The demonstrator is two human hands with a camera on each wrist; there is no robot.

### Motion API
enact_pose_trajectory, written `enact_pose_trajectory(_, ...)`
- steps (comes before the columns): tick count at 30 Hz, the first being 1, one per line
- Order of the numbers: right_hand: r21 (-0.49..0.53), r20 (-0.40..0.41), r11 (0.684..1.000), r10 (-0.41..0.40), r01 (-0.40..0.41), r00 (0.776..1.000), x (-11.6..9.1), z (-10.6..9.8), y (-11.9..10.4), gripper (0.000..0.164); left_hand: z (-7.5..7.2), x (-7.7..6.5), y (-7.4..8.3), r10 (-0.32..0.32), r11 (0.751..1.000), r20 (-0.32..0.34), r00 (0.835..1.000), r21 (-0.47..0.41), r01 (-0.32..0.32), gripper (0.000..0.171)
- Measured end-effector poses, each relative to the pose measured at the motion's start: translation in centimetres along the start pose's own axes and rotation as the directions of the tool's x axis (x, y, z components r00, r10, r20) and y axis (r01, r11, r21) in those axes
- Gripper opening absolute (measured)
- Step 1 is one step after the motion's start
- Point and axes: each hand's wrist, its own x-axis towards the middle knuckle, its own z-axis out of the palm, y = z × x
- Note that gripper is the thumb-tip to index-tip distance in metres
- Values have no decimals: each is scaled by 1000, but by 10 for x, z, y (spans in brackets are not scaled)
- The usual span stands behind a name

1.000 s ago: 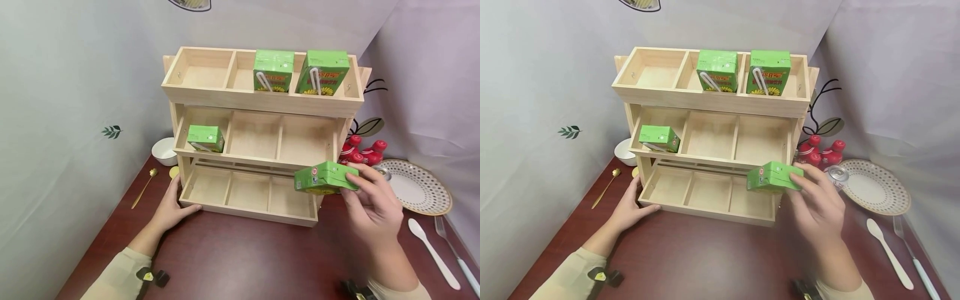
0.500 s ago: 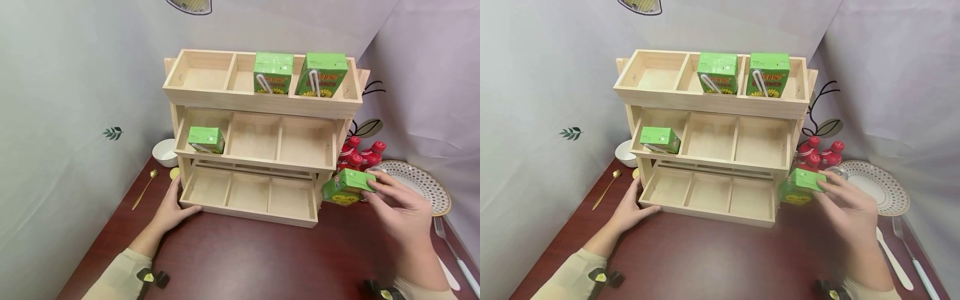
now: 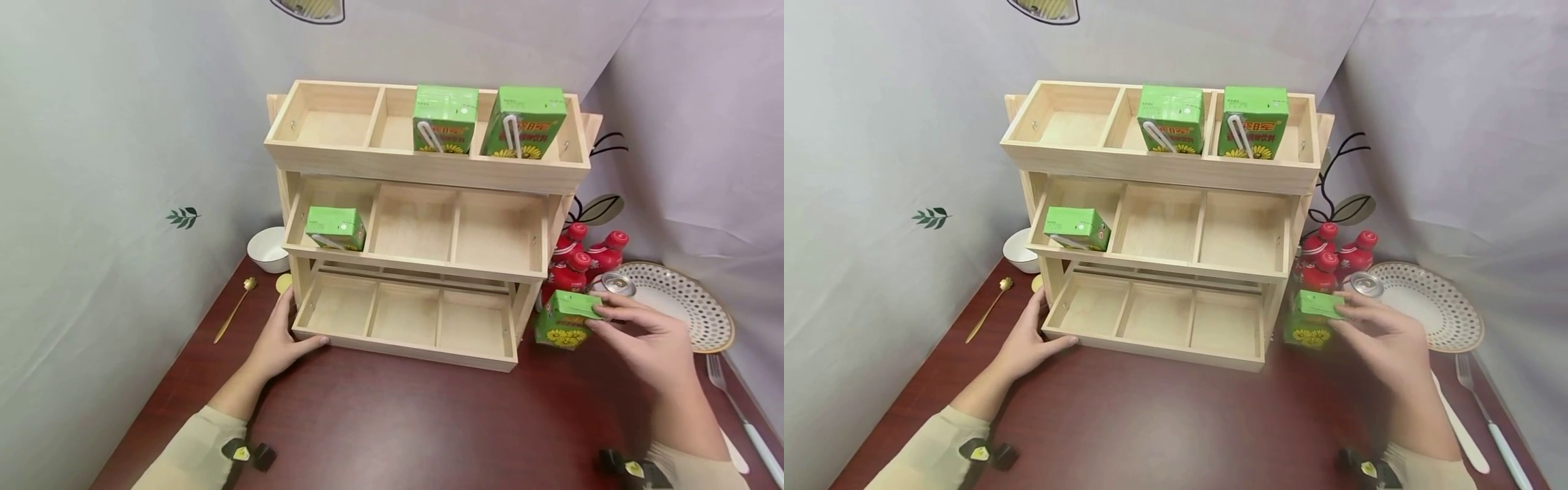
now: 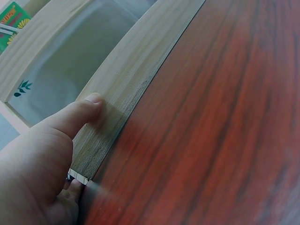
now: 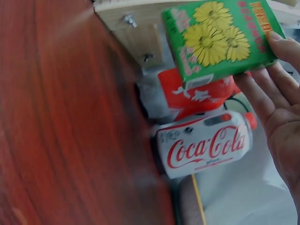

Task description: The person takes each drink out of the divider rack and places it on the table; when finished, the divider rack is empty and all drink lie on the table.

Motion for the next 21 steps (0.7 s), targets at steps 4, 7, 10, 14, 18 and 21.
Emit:
enact_pose_trajectory(4, -132, 10, 987, 91, -89, 996, -7, -9, 16, 32, 1, 0, -7, 0, 1000, -1, 1000, -19, 0, 115)
enact_pose_trajectory(7, -227, 16, 965, 135, -128, 991, -12, -16, 30, 33, 4, 0, -20, -6, 1000, -5, 1000, -12, 6, 117)
enact_pose_trajectory(10, -220, 17, 961, 173, -165, 985, -16, -21, 39, 31, 7, 1, -34, -16, 1000, -7, 1000, 2, 16, 118)
enact_pose_trajectory(14, -157, 1, 958, 244, -241, 970, -19, -26, 43, 28, 8, 2, -42, -17, 1000, -4, 1000, -1, 17, 119)
enact_pose_trajectory(18, -95, 11, 962, 259, -257, 966, -21, -28, 47, 28, 7, 2, -42, -17, 1000, -4, 1000, -5, 17, 118)
enact_pose_trajectory(21, -19, 50, 975, 222, -222, 974, -23, -29, 51, 30, 7, 2, -41, -16, 1000, -3, 1000, -3, 16, 118)
